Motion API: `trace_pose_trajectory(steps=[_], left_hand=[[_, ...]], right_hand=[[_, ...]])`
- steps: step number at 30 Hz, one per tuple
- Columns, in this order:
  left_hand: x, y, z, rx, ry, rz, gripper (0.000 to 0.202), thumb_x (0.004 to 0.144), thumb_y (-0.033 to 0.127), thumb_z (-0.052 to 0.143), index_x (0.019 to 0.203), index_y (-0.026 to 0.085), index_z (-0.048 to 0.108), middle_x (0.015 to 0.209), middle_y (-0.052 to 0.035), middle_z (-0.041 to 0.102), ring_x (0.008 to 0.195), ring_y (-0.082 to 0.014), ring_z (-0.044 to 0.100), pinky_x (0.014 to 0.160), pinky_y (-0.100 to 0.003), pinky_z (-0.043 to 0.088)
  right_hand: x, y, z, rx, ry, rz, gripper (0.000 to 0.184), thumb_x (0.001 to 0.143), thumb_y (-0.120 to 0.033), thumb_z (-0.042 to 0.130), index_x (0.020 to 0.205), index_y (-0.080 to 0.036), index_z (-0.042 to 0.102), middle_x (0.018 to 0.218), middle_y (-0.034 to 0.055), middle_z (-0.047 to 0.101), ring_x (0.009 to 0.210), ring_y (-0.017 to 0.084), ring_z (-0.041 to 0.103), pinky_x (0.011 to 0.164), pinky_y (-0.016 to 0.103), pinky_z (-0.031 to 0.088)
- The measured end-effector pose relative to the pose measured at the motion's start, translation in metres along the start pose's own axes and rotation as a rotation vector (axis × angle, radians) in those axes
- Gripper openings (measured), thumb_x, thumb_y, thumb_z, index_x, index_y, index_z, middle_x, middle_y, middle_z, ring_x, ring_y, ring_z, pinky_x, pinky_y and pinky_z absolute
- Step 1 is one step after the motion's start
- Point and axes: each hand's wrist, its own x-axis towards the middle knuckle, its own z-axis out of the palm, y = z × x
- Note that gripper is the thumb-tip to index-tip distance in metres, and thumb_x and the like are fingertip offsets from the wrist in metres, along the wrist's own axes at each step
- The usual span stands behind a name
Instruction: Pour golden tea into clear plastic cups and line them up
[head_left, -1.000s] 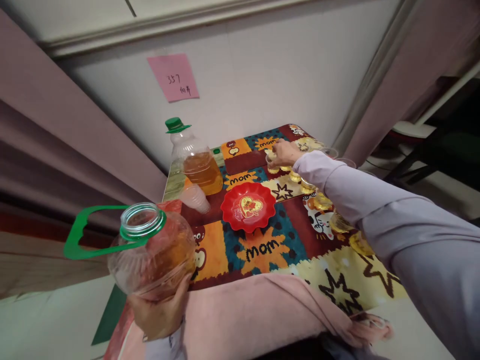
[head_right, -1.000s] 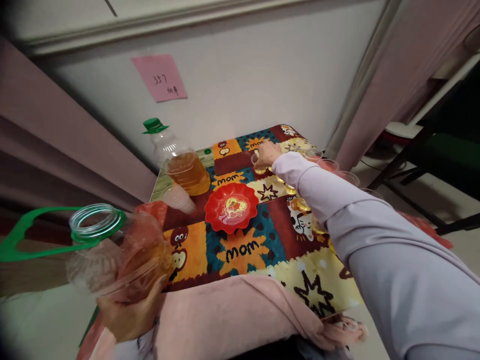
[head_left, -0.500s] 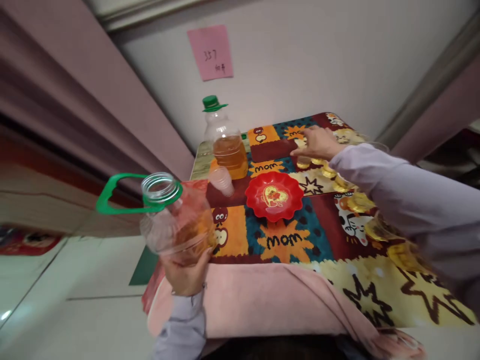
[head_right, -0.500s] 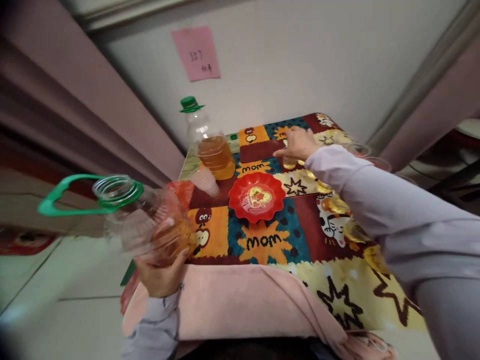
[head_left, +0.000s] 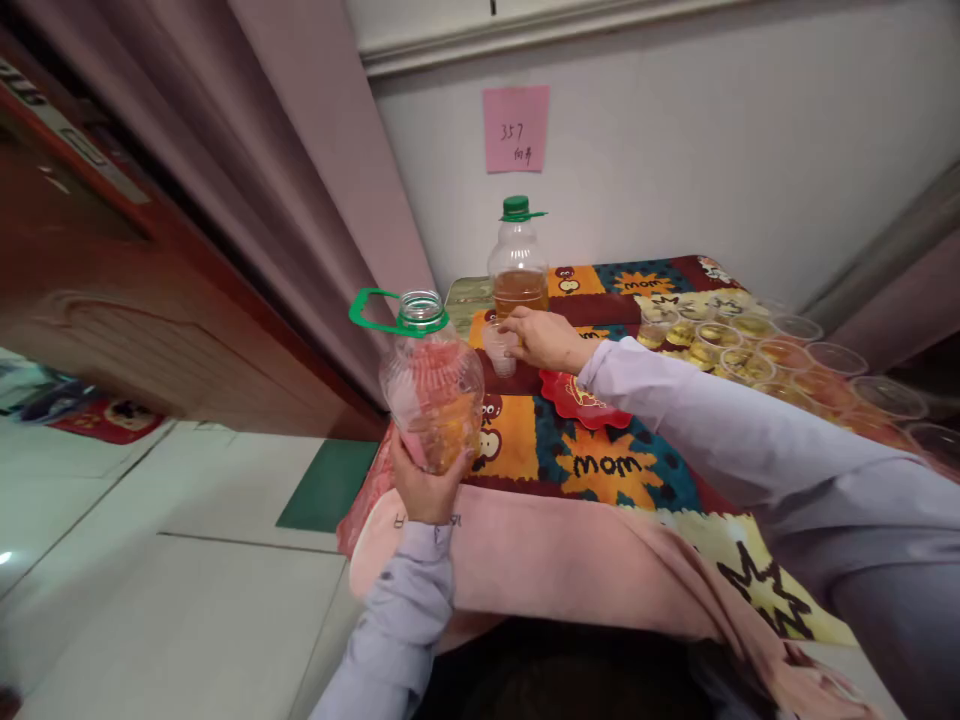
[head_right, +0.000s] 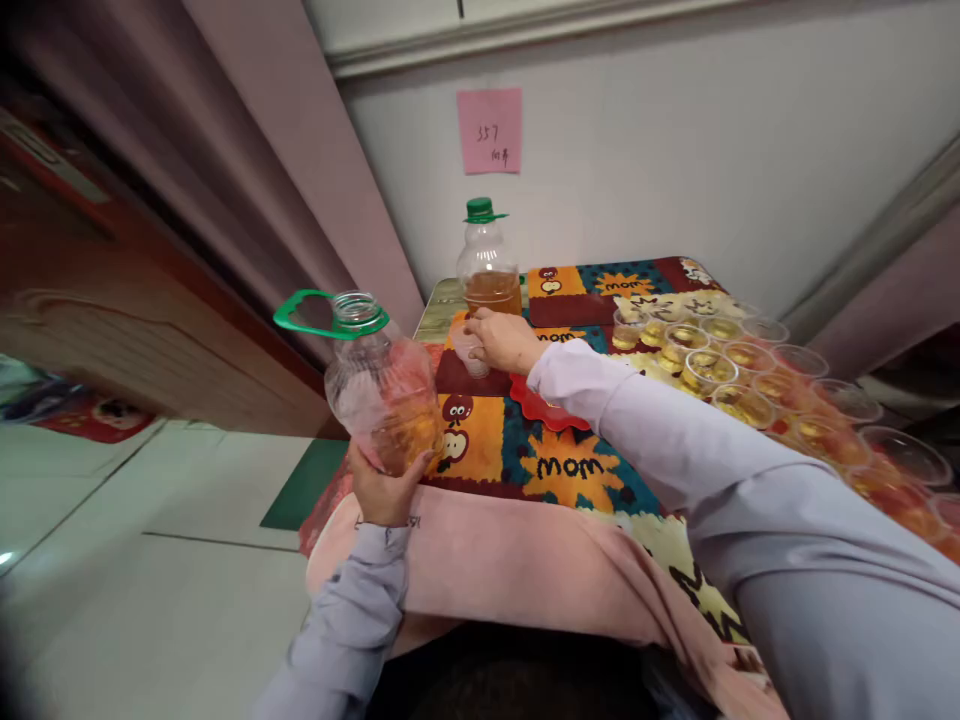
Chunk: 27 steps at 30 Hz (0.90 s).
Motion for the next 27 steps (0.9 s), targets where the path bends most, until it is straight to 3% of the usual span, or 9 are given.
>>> trace_pose_trajectory(steps=[6, 13, 20, 27], left_hand=[[-0.002, -0.005, 0.004, -0.049, 0.019, 0.028, 0.123, 0.059, 0.051, 0.104, 0.163, 0.022, 0.045, 0.161, -0.0212, 0.058, 0.153, -0.0432, 0.054, 0.129, -0.059, 0.041], [-0.003, -0.007, 0.007, -0.051, 0.043, 0.015, 0.120, 0.059, 0.052, 0.102, 0.161, 0.020, 0.048, 0.158, -0.0231, 0.060, 0.150, -0.0447, 0.057, 0.128, -0.062, 0.042], [-0.001, -0.004, 0.008, -0.075, 0.044, 0.018, 0.118, 0.061, 0.053, 0.099, 0.161, 0.018, 0.046, 0.159, -0.0250, 0.058, 0.152, -0.0465, 0.054, 0.128, -0.064, 0.039], [0.002, -0.005, 0.007, -0.046, 0.051, 0.054, 0.117, 0.062, 0.056, 0.099, 0.159, 0.016, 0.048, 0.157, -0.0264, 0.059, 0.150, -0.0464, 0.055, 0.129, -0.064, 0.039]], right_hand=[[0.011, -0.013, 0.014, -0.091, -0.059, 0.067, 0.042, 0.109, -0.031, 0.062, 0.148, -0.021, 0.071, 0.157, 0.0164, 0.067, 0.132, 0.034, 0.074, 0.100, 0.039, 0.060], [0.020, -0.016, 0.010, -0.124, -0.063, 0.092, 0.037, 0.112, -0.026, 0.052, 0.129, -0.016, 0.083, 0.130, 0.0203, 0.082, 0.122, 0.037, 0.078, 0.096, 0.041, 0.060], [0.021, -0.012, 0.012, -0.081, 0.005, 0.117, 0.030, 0.109, -0.023, 0.059, 0.120, -0.017, 0.086, 0.128, 0.0198, 0.083, 0.119, 0.032, 0.079, 0.096, 0.035, 0.059], [0.017, -0.012, 0.010, 0.039, 0.162, 0.234, 0.017, 0.097, -0.026, 0.082, 0.111, -0.018, 0.084, 0.117, 0.0144, 0.085, 0.106, 0.027, 0.079, 0.086, 0.031, 0.055]])
